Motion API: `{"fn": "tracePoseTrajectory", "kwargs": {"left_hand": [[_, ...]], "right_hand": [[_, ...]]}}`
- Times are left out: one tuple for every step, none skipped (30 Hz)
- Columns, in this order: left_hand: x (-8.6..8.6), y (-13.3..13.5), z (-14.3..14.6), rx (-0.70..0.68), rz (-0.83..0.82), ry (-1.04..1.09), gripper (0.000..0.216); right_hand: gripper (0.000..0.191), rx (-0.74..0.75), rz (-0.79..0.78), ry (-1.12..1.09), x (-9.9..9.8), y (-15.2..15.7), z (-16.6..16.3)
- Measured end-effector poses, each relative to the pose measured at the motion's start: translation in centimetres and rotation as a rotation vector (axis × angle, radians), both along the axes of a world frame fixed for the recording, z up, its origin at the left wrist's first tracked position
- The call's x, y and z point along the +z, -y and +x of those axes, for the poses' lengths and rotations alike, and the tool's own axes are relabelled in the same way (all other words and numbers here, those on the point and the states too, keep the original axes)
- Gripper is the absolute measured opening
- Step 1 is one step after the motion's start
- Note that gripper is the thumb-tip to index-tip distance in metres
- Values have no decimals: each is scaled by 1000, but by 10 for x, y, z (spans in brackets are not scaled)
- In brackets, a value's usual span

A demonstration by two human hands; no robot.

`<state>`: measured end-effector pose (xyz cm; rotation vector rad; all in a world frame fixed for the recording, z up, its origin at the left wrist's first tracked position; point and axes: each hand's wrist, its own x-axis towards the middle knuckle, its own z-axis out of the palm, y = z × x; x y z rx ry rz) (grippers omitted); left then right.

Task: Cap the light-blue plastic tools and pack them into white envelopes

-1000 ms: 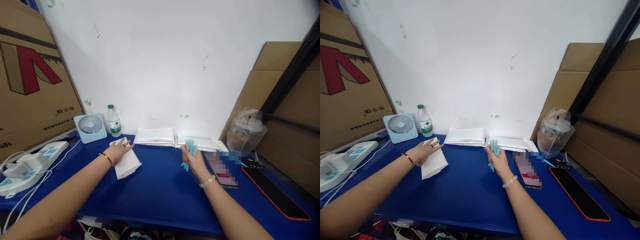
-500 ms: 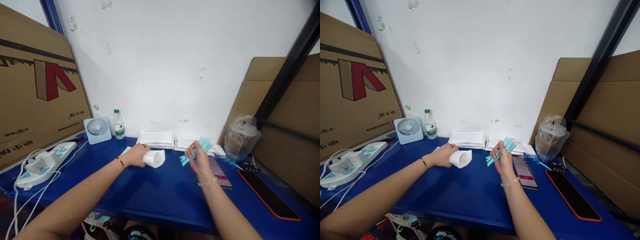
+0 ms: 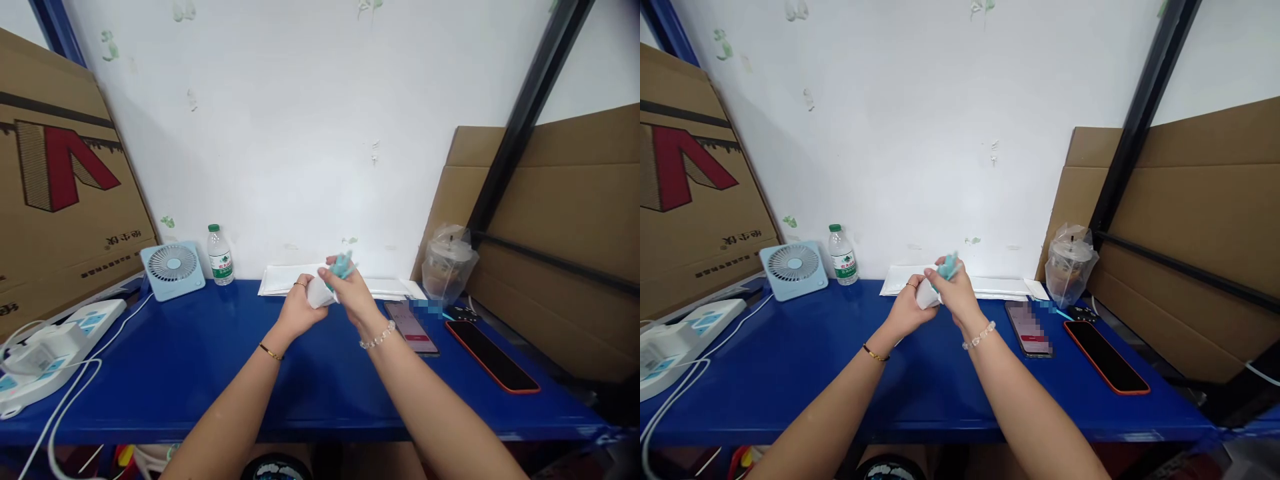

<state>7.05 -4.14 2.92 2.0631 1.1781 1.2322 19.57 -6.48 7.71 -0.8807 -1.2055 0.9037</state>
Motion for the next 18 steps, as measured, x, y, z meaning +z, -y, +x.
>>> {"fn": "tracePoseTrajectory", "kwargs": {"left_hand": [[1, -2, -2, -23, -22, 64, 47], [3, -3, -5, -56, -48, 134, 48], [4, -5, -8, -102, -80, 211, 51], [5, -6, -12, -168, -127, 291, 53], [6, -6, -17, -258, -187, 366, 56], [7, -7, -21, -361, -255, 434, 58], [7, -6, -25, -459, -323, 489, 59], [7, -6, -29, -532, -380, 533, 60], [7, -4, -31, -567, -417, 568, 60], [6, -2, -33, -557, -423, 597, 59], [6, 1, -34, -509, -401, 623, 57], [6, 4, -34, -445, -362, 642, 54], [6, 9, -34, -385, -316, 654, 51], [5, 13, -33, -341, -270, 659, 47], [5, 18, -32, -315, -230, 655, 44], [5, 23, -31, -307, -203, 646, 42], [4, 27, -30, -308, -186, 633, 40], [3, 30, -30, -308, -174, 620, 40]], "right_hand": [[48, 24, 4, 82, 9, -1, -2], [50, 40, 24, 164, 19, -2, -3], [49, 60, 58, 246, 29, -3, -3], [46, 98, 99, 324, 39, -4, -2], [43, 164, 130, 406, 47, -5, 1], [42, 241, 153, 488, 54, -6, 4], [41, 302, 173, 554, 58, -7, 7], [39, 345, 195, 603, 60, -7, 10], [36, 360, 222, 635, 60, -6, 13], [34, 343, 257, 650, 59, -4, 15], [32, 298, 297, 657, 56, -1, 17], [30, 228, 346, 666, 53, 3, 18], [30, 139, 402, 687, 49, 8, 19], [29, 43, 463, 730, 46, 13, 19], [27, -42, 526, 800, 43, 19, 18], [25, -103, 589, 896, 41, 24, 17], [24, -137, 647, 1008, 40, 29, 16], [24, -144, 692, 1120, 39, 34, 16]]}}
